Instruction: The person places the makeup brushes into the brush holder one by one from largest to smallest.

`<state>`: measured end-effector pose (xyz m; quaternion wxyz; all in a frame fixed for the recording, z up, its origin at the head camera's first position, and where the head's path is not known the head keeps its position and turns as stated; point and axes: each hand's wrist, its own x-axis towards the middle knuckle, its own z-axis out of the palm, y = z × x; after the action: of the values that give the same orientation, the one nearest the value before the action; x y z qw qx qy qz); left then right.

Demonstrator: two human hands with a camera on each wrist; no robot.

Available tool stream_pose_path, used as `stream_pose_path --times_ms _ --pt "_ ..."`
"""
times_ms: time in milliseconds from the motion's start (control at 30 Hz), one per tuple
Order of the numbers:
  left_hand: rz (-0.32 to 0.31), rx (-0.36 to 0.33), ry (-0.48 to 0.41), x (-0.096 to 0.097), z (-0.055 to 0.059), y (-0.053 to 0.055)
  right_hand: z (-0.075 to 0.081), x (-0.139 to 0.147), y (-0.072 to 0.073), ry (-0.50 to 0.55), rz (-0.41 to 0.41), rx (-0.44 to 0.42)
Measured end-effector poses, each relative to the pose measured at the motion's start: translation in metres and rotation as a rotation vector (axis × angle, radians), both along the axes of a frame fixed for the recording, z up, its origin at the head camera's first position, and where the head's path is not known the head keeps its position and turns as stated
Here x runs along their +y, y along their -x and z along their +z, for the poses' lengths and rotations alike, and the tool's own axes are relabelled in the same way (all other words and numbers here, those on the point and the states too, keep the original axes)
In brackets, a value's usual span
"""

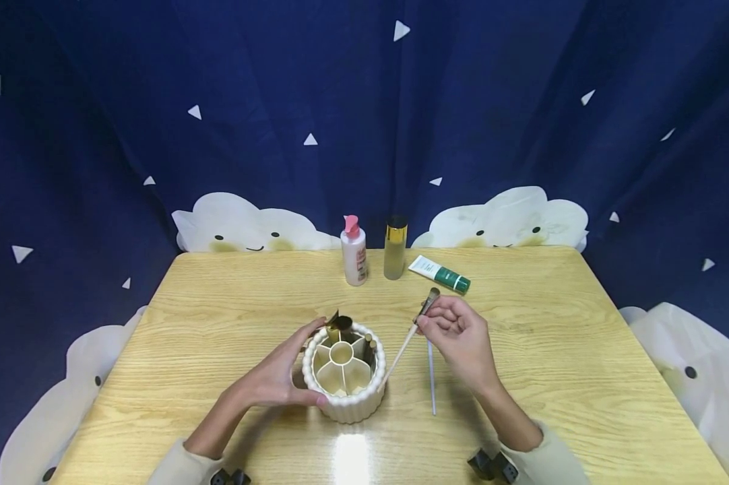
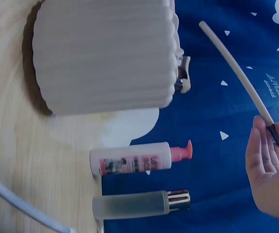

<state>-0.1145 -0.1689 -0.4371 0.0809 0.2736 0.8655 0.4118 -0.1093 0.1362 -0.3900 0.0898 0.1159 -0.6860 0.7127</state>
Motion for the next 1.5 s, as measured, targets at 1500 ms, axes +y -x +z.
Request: stream_pose_path --times_ms 1500 --pt "0.004 -0.075 0.002 0.006 -0.005 0.001 -0.039 -0.035 -0.006 -0.5 0.073 0.217"
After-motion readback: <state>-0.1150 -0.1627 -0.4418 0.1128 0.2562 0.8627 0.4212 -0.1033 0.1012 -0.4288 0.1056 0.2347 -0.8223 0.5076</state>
